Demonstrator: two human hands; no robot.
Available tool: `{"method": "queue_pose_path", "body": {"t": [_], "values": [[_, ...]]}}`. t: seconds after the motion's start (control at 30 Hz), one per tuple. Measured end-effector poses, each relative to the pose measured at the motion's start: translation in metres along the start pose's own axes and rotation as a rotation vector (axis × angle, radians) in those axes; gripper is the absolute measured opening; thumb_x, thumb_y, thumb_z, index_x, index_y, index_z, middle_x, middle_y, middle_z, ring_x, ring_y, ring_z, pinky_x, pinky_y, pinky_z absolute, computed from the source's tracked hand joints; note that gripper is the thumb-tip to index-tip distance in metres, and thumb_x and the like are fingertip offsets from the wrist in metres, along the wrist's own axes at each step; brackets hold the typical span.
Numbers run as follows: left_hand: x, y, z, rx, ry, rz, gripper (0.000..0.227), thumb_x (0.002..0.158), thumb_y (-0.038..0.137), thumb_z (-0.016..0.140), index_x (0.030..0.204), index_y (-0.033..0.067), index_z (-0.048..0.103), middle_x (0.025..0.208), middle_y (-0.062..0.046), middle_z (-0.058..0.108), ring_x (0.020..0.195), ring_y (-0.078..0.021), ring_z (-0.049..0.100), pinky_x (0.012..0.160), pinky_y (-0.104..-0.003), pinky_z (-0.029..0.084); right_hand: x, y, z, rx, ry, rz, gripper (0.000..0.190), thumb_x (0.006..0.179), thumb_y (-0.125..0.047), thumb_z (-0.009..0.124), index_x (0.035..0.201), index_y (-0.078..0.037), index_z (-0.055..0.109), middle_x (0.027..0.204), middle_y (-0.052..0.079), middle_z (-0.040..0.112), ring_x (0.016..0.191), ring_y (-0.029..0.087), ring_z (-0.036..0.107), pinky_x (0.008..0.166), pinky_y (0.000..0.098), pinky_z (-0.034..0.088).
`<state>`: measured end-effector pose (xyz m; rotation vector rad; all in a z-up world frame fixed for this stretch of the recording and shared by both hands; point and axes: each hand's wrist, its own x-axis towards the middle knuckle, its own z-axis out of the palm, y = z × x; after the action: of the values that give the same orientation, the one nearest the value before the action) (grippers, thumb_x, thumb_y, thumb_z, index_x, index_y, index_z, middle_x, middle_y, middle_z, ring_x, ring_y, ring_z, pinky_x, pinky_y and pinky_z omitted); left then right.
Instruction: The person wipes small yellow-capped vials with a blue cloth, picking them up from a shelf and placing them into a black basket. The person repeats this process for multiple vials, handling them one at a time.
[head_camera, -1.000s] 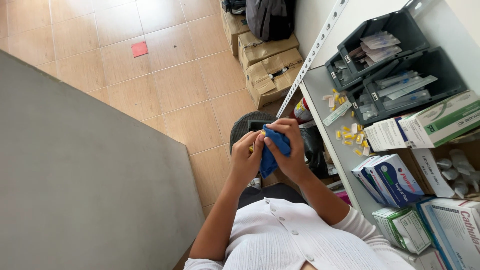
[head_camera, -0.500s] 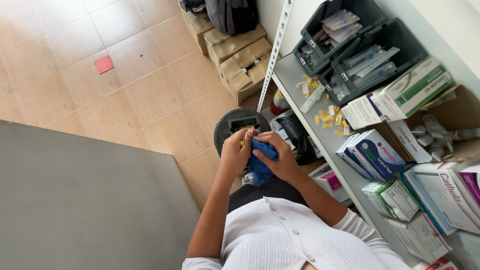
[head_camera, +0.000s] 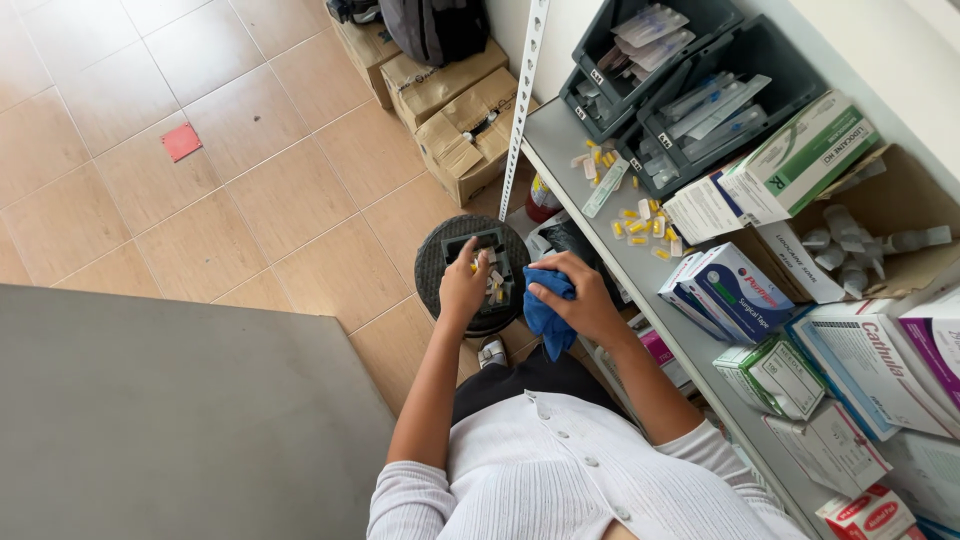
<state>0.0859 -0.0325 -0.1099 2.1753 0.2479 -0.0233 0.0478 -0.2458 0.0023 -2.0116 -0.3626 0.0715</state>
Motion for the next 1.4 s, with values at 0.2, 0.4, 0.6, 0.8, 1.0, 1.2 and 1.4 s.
{"method": "queue_pose_path", "body": {"t": [0.2, 0.4, 0.6, 0.8, 1.0, 1.2, 1.4], "values": [[0.005, -0.009, 0.012, -0.221, -0.056, 0.029, 0.039, 0.104, 0.040, 0.057, 0.114, 0.0058, 0.072, 0.086, -0.014, 0.077, 0.075, -0.0236, 0.074, 0.070, -0.036, 0.057, 0.003, 0.000, -0.001, 0.032, 0.056, 0.010, 0.031, 0.091, -0.022, 0.075, 0.116, -0.005, 0.072, 0.119, 0.008, 0.069, 0.115, 0.024, 0.068, 0.102, 0.0367, 0.051], [-0.007, 0.011, -0.003, -1.007, -0.333, -0.324, 0.028, 0.103, 0.032, 0.051, 0.109, 0.0098, 0.066, 0.093, 0.001, 0.068, 0.071, -0.0112, 0.062, 0.057, -0.025, 0.045, 0.012, 0.000, 0.014, 0.043, 0.085, -0.052, 0.037, 0.091, -0.018, 0.072, 0.125, -0.004, 0.064, 0.124, 0.013, 0.052, 0.120, 0.026, 0.056, 0.107, 0.0388, 0.045], [-0.023, 0.037, -0.018, -1.192, -0.278, -0.207, 0.020, 0.105, 0.027, 0.052, 0.105, 0.0093, 0.062, 0.096, 0.000, 0.063, 0.085, -0.0059, 0.060, 0.074, -0.021, 0.052, 0.024, -0.039, 0.027, 0.085, 0.020, -0.179, 0.058, 0.080, -0.014, 0.078, 0.133, -0.004, 0.054, 0.127, 0.013, 0.048, 0.119, 0.026, 0.055, 0.106, 0.0386, 0.047], [-0.031, 0.042, -0.041, -1.186, -0.158, -0.168, 0.024, 0.106, 0.032, 0.055, 0.099, 0.0097, 0.059, 0.088, 0.003, 0.058, 0.079, -0.0050, 0.055, 0.068, -0.021, 0.048, 0.028, -0.047, 0.041, -0.031, 0.049, -0.331, 0.050, 0.080, -0.011, 0.087, 0.125, -0.012, 0.064, 0.134, 0.014, 0.062, 0.124, 0.030, 0.064, 0.104, 0.0409, 0.053], [-0.038, 0.040, -0.055, -1.214, -0.015, -0.104, 0.019, 0.105, 0.026, 0.059, 0.101, 0.0079, 0.059, 0.089, 0.001, 0.060, 0.079, -0.0053, 0.055, 0.068, -0.021, 0.047, 0.028, -0.064, 0.058, 0.028, -0.018, -0.371, 0.047, 0.083, -0.011, 0.085, 0.123, -0.008, 0.058, 0.129, 0.013, 0.065, 0.123, 0.032, 0.062, 0.105, 0.0428, 0.050], [-0.049, 0.029, -0.062, -0.923, 0.076, -0.017, 0.014, 0.105, 0.021, 0.060, 0.103, 0.0069, 0.060, 0.091, 0.004, 0.055, 0.079, -0.0032, 0.047, 0.063, -0.019, 0.039, 0.029, -0.069, 0.059, 0.079, 0.018, -0.144, 0.045, 0.085, -0.016, 0.083, 0.122, -0.008, 0.058, 0.112, 0.012, 0.070, 0.102, 0.023, 0.072, 0.088, 0.0368, 0.058], [-0.069, 0.063, -0.080, -0.938, -0.105, -0.081, 0.014, 0.103, 0.023, 0.055, 0.105, 0.0098, 0.059, 0.092, 0.006, 0.058, 0.082, -0.0009, 0.058, 0.063, -0.020, 0.051, 0.033, -0.059, 0.039, 0.130, -0.017, -0.058, 0.042, 0.084, -0.021, 0.083, 0.118, -0.010, 0.060, 0.101, 0.007, 0.074, 0.093, 0.012, 0.075, 0.079, 0.0307, 0.061]]}}
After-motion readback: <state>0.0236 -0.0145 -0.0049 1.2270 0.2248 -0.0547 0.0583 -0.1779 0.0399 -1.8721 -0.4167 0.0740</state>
